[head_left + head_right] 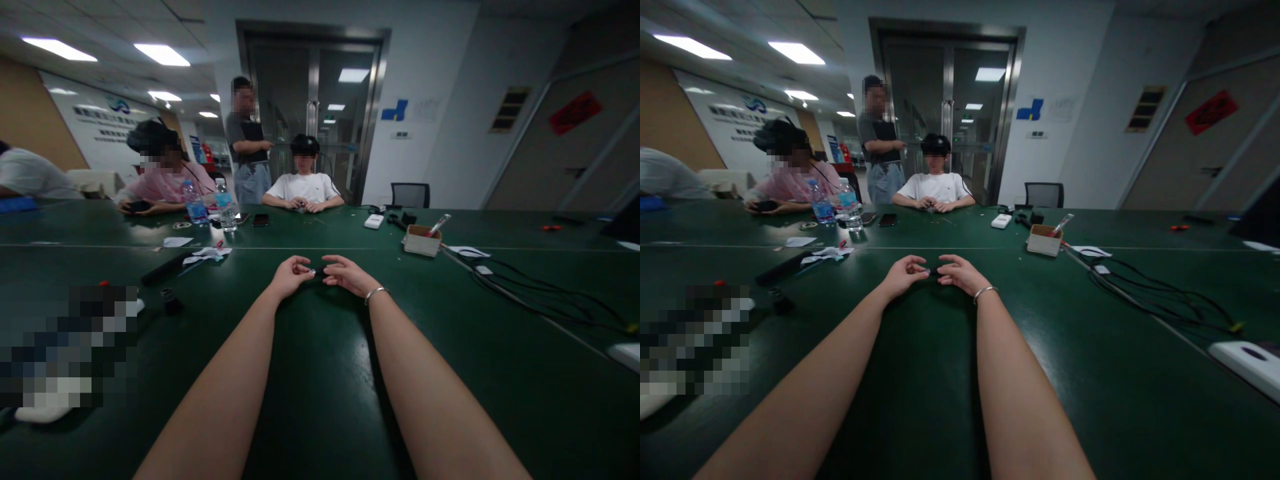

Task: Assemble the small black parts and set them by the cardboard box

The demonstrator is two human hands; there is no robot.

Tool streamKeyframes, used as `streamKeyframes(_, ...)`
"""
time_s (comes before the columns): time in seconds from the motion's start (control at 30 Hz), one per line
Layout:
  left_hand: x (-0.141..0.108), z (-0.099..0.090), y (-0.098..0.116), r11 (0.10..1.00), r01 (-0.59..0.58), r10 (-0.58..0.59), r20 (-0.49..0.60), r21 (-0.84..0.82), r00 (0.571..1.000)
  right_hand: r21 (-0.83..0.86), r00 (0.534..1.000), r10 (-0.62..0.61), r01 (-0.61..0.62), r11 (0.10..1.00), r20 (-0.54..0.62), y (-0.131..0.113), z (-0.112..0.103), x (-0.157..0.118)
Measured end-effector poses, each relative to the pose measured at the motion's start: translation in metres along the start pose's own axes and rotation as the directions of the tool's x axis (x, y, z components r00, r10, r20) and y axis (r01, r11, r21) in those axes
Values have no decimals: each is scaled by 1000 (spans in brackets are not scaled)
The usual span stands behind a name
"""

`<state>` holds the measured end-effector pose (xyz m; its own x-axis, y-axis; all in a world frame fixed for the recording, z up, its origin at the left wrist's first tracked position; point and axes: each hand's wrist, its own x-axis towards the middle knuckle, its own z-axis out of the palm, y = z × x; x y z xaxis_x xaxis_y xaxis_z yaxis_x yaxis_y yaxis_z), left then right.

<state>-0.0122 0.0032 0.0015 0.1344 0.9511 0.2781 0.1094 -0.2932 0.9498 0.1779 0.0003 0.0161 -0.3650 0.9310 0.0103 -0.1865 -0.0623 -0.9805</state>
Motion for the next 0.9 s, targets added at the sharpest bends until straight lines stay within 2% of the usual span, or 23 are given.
streamKeyframes(0.13,0,0,1,1000,-6,6,-2,6,1000,-65,998,34,-38,997,-57,-1,2,1)
streamKeyframes(0.33,1,0,-1,1000,-5,5,-7,3,1000,46,1000,-8,8,999,-8,-1,-1,1)
streamKeyframes(0.43,1,0,-1,1000,-10,10,-9,16,1000,-21,998,35,-36,999,-42,0,-1,2)
streamKeyframes(0.5,2,0,0,1000,-11,11,-13,16,1000,-68,999,33,-35,997,-24,0,-2,2)
streamKeyframes(0.63,2,0,1,1000,-4,5,-16,13,1000,9,999,-40,40,999,21,0,-4,1)
streamKeyframes(0.7,2,0,0,1000,-7,7,-15,12,1000,33,1000,-21,21,999,-4,1,-5,2)
streamKeyframes(0.8,2,0,-2,1000,-21,21,-14,13,1000,-25,999,38,-38,999,-30,1,-4,3)
streamKeyframes(0.9,2,-1,-3,999,-27,27,-13,20,1000,-46,1000,10,-10,999,8,1,-4,3)
